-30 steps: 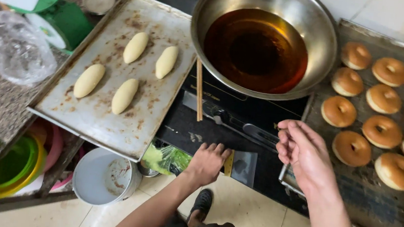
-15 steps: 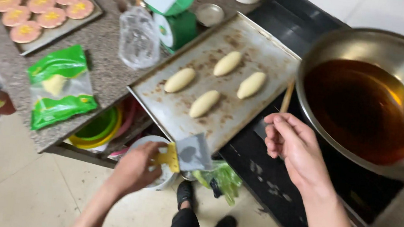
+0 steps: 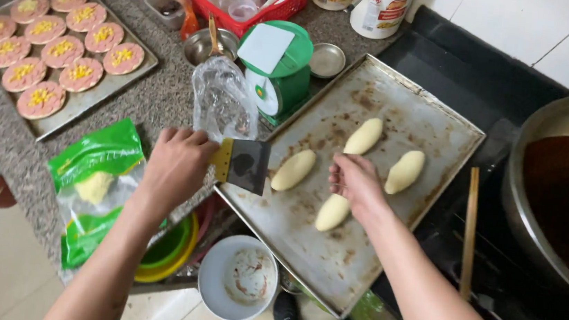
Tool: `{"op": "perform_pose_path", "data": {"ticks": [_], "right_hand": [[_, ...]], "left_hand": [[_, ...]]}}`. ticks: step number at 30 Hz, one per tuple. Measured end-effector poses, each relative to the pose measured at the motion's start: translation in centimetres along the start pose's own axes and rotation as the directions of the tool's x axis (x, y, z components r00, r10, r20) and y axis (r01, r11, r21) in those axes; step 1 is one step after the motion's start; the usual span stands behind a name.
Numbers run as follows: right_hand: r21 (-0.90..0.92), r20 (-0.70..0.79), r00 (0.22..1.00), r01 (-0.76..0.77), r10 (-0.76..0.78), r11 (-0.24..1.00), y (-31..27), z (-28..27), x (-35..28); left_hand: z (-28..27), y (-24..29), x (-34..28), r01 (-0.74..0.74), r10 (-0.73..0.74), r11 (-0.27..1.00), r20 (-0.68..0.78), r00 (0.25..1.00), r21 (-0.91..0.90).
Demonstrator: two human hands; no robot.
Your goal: Frying donuts and bread dough in a pan of hot oil and transferring them to a tray.
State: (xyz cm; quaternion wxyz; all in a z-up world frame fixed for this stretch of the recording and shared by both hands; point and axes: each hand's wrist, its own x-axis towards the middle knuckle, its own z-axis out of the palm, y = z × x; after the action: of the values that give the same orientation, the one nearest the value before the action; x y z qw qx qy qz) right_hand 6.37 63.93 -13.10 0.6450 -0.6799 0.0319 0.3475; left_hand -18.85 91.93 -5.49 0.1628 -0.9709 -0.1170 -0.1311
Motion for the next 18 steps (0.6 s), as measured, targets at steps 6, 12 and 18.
{"op": "perform_pose_path", "data": {"ticks": [6,12,18], "right_hand": [[-0.041,-0.165,0.976,-0.151,0.143,0.988,7.7,5.0,8.0],[-0.137,-0.325,0.929,-0.231,0.177,0.963,11.9,7.7,10.4],[-0.227,-0.562,0.82,-0.28,0.109,0.933,14.6,11.4,12.2]], "left_hand": [[11.7,-2.5,6.8,-0.157,0.156,0.988,0.08,0.985,0.004],[14.9,-0.5,9.8,-0.247,0.254,0.965,0.087,0.963,-0.088],[16.6,-0.1,11.9,-0.319,0.336,0.94,0.168,0.927,-0.122]]}}
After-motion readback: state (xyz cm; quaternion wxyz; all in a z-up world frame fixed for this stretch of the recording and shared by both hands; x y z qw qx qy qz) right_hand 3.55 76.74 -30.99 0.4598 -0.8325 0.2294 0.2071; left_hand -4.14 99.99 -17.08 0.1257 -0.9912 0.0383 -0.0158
